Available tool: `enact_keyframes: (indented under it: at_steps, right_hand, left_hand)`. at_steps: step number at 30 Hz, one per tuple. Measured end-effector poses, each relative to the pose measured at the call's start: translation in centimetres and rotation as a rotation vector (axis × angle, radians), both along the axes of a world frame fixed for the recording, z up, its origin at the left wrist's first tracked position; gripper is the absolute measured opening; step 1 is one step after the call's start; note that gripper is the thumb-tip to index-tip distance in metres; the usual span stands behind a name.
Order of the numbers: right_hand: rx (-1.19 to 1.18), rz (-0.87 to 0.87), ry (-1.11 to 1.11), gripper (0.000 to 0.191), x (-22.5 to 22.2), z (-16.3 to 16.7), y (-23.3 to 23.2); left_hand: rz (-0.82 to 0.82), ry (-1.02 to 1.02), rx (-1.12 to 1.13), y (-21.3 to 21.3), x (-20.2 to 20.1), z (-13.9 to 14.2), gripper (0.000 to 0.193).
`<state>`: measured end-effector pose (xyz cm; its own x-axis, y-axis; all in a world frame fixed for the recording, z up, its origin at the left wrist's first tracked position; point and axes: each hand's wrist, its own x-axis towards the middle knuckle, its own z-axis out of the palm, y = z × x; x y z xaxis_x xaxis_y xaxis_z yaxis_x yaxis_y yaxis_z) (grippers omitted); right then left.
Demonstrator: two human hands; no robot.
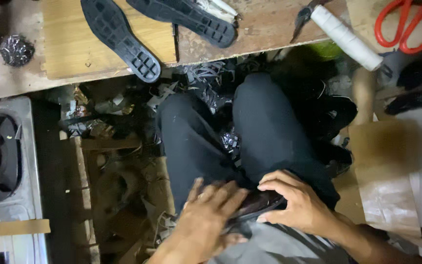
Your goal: The person attaches a new sole to a shoe using a hammer and a shoe last. They repeatedly tap the sole edges to secure it, then place the finished shoe on a shelf.
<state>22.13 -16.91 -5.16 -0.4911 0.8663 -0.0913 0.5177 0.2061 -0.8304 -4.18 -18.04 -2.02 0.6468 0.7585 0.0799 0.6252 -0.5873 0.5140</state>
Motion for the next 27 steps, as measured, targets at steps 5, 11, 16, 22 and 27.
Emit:
enact_keyframes:
  at_steps: [5,11,16,22,27]
  right_hand:
    - [-0.082,-0.116,0.036,0.056,2.1,0.6,-0.3]
    - [-0.131,-0.211,0.148,0.051,6.2,1.5,0.5]
    - [-0.276,-0.192,0.114,0.038,8.3,1.3,0.5]
    - [-0.374,-0.201,0.158,0.03,8.5,1.1,0.1]
    - [-0.159,0.006,0.186,0.041,7.9,1.2,0.5]
  left_hand:
    - [-0.207,0.045,-0.534,3.7,3.3,-1.3,0.079]
    - [-0.248,-0.305,-0.59,6.1,4.2,-0.4,0.072]
    - [-0.274,-0.289,-0.481,5.5,6.2,-0.9,0.07]
    - [-0.307,-0.253,-0.495,4.2,6.5,-2.2,0.07]
    - [-0.287,-0.201,-0.439,3.7,6.9,-2.7,0.072]
